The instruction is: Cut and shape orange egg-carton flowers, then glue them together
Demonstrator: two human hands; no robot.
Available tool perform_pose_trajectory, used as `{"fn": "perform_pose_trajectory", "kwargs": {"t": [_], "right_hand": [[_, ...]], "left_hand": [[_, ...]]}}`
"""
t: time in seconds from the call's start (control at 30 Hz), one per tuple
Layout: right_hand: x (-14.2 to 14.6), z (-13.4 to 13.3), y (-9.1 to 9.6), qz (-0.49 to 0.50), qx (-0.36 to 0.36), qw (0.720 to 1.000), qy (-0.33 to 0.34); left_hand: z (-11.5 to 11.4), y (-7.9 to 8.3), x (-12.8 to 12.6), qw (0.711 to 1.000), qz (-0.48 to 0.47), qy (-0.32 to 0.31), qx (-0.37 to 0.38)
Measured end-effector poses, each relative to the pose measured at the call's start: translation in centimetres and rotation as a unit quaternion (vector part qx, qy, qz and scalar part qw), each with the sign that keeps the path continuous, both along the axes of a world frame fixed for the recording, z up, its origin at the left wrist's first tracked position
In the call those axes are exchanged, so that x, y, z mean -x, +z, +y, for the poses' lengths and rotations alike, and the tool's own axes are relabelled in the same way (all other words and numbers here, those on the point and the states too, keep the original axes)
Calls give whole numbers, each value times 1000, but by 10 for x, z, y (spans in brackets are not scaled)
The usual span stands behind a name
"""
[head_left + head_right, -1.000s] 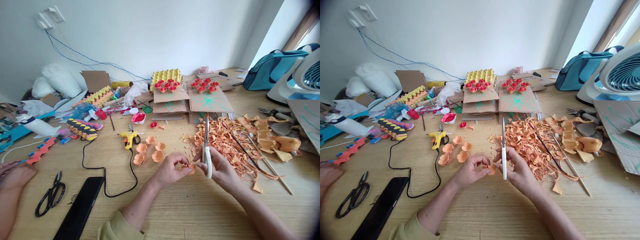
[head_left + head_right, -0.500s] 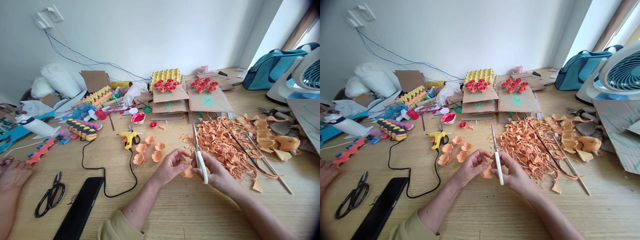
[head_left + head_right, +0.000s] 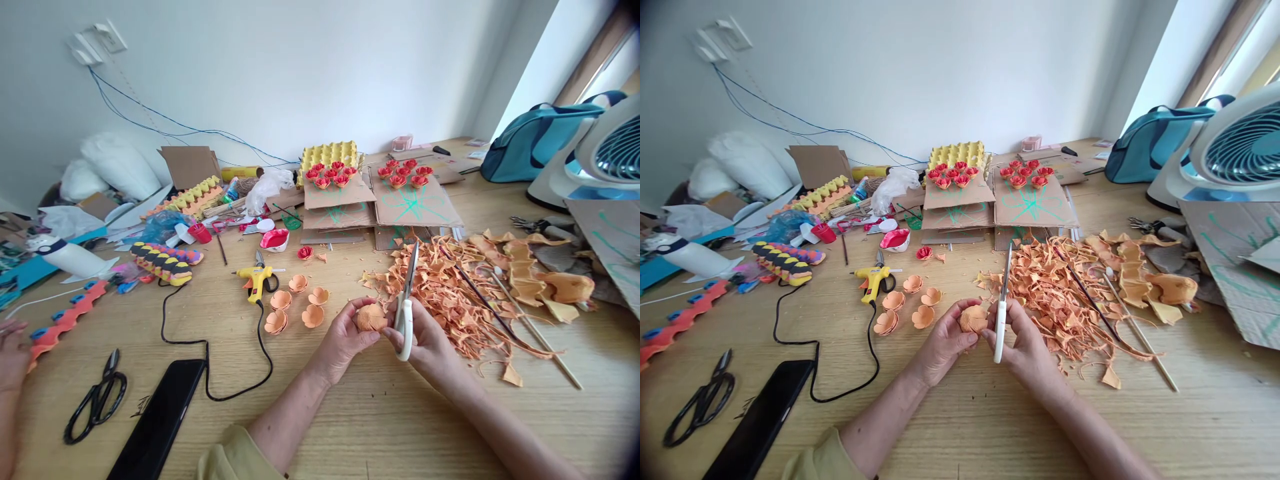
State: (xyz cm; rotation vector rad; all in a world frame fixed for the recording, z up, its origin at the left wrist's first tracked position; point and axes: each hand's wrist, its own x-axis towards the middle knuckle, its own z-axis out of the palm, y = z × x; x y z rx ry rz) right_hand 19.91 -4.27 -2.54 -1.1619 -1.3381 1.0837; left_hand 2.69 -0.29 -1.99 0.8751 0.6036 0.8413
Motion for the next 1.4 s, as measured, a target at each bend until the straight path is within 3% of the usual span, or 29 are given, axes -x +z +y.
{"fn": "perform_pose_trajectory", "kwargs": {"t": [0.33, 0.43, 0.57, 0.73, 0.87, 0.97, 1.13, 1.4], "right_hand": [[3, -1, 6, -40, -9, 999, 7], [1, -1, 12, 17, 52, 997, 56], [2, -2, 15, 130, 141, 968, 164], [7, -4, 9, 234, 175, 931, 221], [7, -3, 8, 260, 172, 923, 224], [4, -1, 10, 216, 153, 944, 198], [1, -2, 17, 31, 117, 980, 158], [0, -3, 12, -146, 44, 979, 136]], "left_hand": [[-1, 3, -2, 995, 20, 96, -33], [3, 4, 0, 988, 23, 147, -43], [7, 6, 2, 980, -10, 198, -25], [7, 9, 5, 981, -58, 187, -1], [5, 9, 5, 984, -61, 169, 9], [4, 11, 4, 986, -36, 162, 6], [5, 12, 4, 981, -4, 195, -10], [6, 14, 7, 976, 7, 215, -19]]}}
